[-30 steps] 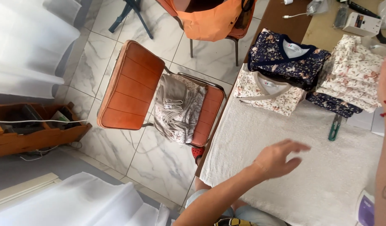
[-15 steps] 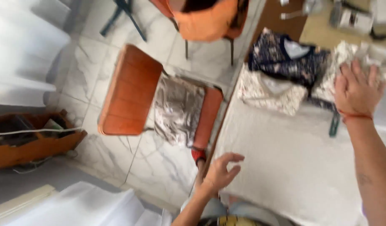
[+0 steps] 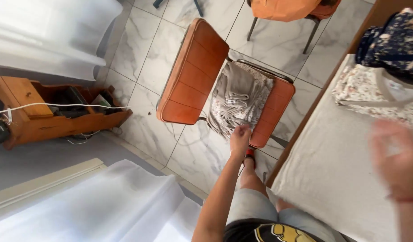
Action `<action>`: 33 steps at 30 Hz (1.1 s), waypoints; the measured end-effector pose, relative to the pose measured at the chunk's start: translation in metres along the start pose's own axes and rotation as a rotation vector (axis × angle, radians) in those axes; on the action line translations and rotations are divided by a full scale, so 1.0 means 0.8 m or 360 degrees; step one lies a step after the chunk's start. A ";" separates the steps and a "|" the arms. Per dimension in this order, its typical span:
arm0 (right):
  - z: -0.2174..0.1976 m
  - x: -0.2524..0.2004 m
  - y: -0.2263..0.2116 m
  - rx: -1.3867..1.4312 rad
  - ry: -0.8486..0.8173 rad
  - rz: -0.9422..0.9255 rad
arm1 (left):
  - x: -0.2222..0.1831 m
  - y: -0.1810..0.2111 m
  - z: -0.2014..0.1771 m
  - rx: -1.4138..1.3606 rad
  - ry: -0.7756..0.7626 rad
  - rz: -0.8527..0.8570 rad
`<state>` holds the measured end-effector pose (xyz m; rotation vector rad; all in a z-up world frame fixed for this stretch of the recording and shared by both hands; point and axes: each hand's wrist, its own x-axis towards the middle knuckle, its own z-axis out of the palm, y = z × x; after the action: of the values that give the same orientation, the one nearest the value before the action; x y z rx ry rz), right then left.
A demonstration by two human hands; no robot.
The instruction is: Ironing and folding small baby garments on a flat surface and stacking them.
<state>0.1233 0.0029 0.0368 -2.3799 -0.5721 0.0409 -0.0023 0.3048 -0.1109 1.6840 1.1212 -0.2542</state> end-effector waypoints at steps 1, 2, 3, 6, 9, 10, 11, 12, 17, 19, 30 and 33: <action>0.025 -0.016 -0.074 0.0022 -0.0001 0.0024 | 0.013 0.017 -0.008 -0.0017 0.0175 -0.0022; 0.048 -0.021 -0.105 0.0029 -0.0015 0.0031 | 0.039 0.020 -0.008 -0.0011 0.0177 -0.0038; 0.071 -0.025 -0.135 0.0158 -0.0157 0.0011 | 0.066 0.023 -0.007 -0.0017 0.0379 0.0096; 0.124 -0.039 -0.183 0.0357 -0.0435 0.0010 | 0.142 0.045 0.001 0.0059 0.0664 0.0159; 0.148 -0.045 -0.199 0.0517 -0.0683 0.0167 | 0.187 0.076 -0.001 0.0395 0.0590 -0.0147; 0.150 -0.045 -0.202 0.0602 -0.0790 0.0302 | 0.197 0.089 -0.002 0.0641 0.0431 -0.0377; 0.152 -0.042 -0.198 0.0600 -0.0784 0.0312 | 0.205 0.085 0.000 0.0647 0.0422 -0.0373; 0.153 -0.039 -0.195 0.0593 -0.0840 0.0347 | 0.213 0.083 0.000 0.0806 0.0392 -0.0367; 0.140 -0.008 -0.190 0.0417 -0.1006 0.0771 | 0.192 0.104 -0.028 0.1002 0.0070 -0.0317; 0.136 0.006 -0.192 0.0445 -0.0903 0.0884 | 0.168 0.115 -0.048 0.0557 -0.0175 -0.0147; 0.175 0.025 -0.219 -0.0122 -0.0309 -0.0237 | -0.074 0.178 -0.099 -0.0346 -0.0394 -0.0150; 0.167 0.019 -0.224 -0.0101 -0.0347 -0.0082 | -0.105 0.176 -0.100 -0.0491 -0.0441 -0.0042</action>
<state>0.0429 0.2114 0.0488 -2.4373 -0.7470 0.2655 0.0338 0.3239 0.0664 1.3170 0.9232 -0.3048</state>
